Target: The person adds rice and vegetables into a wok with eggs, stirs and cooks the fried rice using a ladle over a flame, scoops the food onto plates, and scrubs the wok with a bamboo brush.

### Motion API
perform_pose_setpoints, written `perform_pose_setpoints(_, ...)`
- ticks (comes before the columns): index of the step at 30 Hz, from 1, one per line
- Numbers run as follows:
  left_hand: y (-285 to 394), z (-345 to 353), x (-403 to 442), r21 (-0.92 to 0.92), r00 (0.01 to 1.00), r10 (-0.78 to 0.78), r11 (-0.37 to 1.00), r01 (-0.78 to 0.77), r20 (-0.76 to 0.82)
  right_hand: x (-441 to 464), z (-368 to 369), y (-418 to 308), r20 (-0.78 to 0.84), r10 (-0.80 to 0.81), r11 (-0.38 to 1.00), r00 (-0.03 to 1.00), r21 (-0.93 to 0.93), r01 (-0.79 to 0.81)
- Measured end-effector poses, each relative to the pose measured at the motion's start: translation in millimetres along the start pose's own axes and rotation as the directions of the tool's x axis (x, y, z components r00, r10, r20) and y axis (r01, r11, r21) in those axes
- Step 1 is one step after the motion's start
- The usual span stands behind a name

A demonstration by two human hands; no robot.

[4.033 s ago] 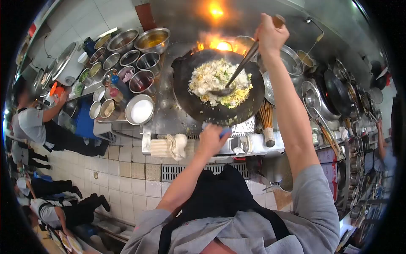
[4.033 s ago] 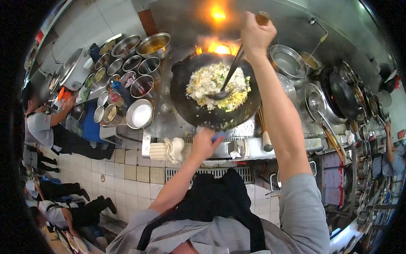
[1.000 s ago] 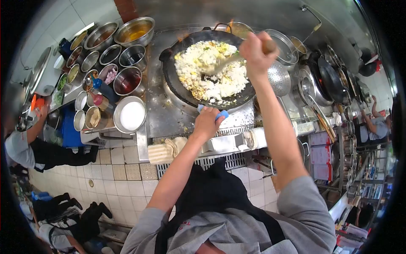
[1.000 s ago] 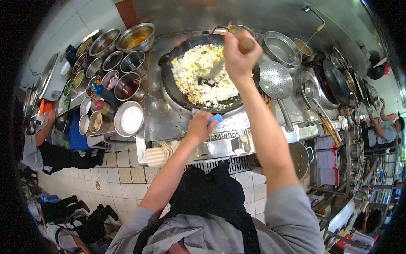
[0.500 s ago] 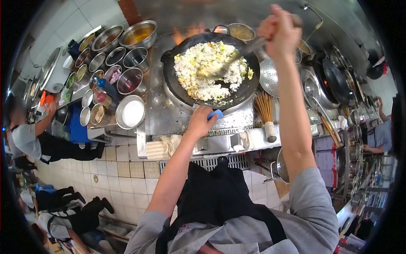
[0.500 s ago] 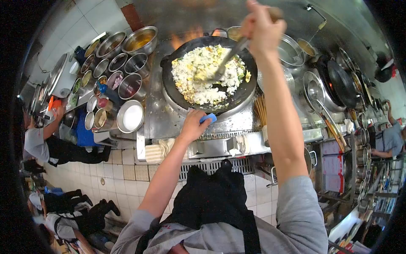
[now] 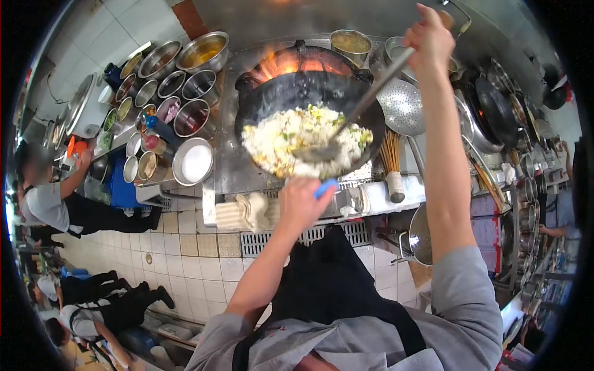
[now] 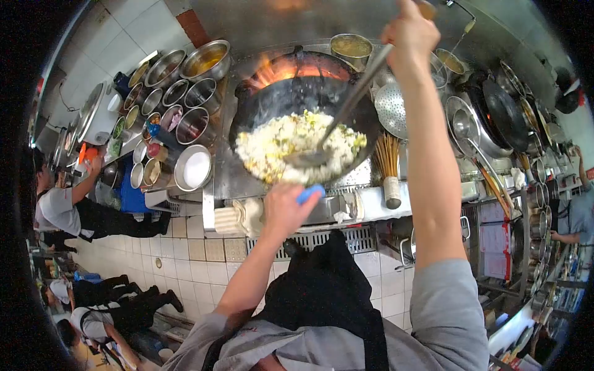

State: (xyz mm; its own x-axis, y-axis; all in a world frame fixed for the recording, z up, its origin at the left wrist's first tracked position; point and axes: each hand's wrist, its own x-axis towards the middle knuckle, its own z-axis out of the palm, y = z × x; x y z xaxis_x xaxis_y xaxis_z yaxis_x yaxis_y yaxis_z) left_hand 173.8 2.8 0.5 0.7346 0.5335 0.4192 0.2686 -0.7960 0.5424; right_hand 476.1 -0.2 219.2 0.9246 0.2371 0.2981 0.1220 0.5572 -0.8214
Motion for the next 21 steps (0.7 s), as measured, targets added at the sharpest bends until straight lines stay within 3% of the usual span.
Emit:
perform_pose_setpoints(1, -14, 18, 4, 0.013, 1.000, -0.007, 1.000, 0.007, -0.011, -3, 9, 9, -0.120, -0.014, 0.998, 0.993, -0.070, 0.005)
perform_pose_setpoints(2, -19, 29, -2, -0.001, 0.999, -0.022, 1.000, 0.022, -0.035, 1, 13, 22, -0.129, -0.087, 0.991, 0.988, -0.116, 0.072)
perform_pose_setpoints(4, -23, 39, -47, 0.066, 0.998, 0.015, 0.998, -0.019, 0.068, 18, 14, 21, -0.067, -0.172, 0.985, 0.983, -0.024, 0.170)
perform_pose_setpoints(6, -17, 35, -103, -0.049, 0.998, 0.061, 0.997, -0.060, 0.016, 22, 10, -23, -0.032, -0.058, 0.997, 0.998, 0.040, 0.060)
perform_pose_setpoints(7, -13, 27, -99, -0.044, 0.997, 0.071, 0.996, -0.071, -0.009, 26, 11, -35, 0.019, -0.112, 0.984, 0.994, 0.144, 0.108)
perform_pose_setpoints(9, 17, -8, -83, -0.041, 0.997, 0.064, 0.997, -0.066, -0.047, 37, 9, -53, 0.015, -0.104, 0.988, 0.995, 0.114, 0.101)
perform_pose_setpoints(11, 31, -43, -19, 0.092, 0.999, 0.034, 0.995, -0.036, 0.030, 32, 14, -49, 0.003, -0.166, 0.985, 0.986, 0.051, 0.165)
perform_pose_setpoints(12, 18, -36, 1, 0.047, 1.000, -0.007, 0.999, 0.006, 0.007, 19, 25, -38, -0.022, -0.215, 0.977, 0.976, -0.002, 0.215)
perform_pose_setpoints(13, 1, -16, 1, 0.046, 1.000, 0.006, 0.999, -0.005, -0.011, -12, 40, -28, -0.058, -0.166, 0.985, 0.984, 0.031, 0.168)
perform_pose_setpoints(14, -16, 9, -2, 0.046, 0.999, 0.021, 0.999, -0.020, -0.026, 19, 37, 32, -0.047, -0.452, 0.891, 0.891, -0.082, 0.447)
perform_pose_setpoints(16, -28, 41, -32, 0.039, 0.991, -0.091, 0.995, 0.087, 0.101, 0, 36, 25, -0.016, -0.213, 0.977, 0.977, 0.016, 0.213)
perform_pose_setpoints(18, -34, 52, -74, 0.022, 0.993, 0.044, 0.999, -0.047, 0.106, -13, 43, -27, -0.030, -0.167, 0.984, 0.985, 0.050, 0.169)
perform_pose_setpoints(19, -31, 48, -95, 0.034, 0.987, 0.033, 0.999, -0.039, 0.155, -12, 45, -48, -0.039, -0.135, 0.989, 0.990, 0.053, 0.137)
perform_pose_setpoints(21, -5, 16, -76, 0.026, 0.995, 0.070, 0.997, -0.072, 0.069, 20, 33, -59, 0.073, -0.184, 0.981, 0.980, 0.078, 0.179)
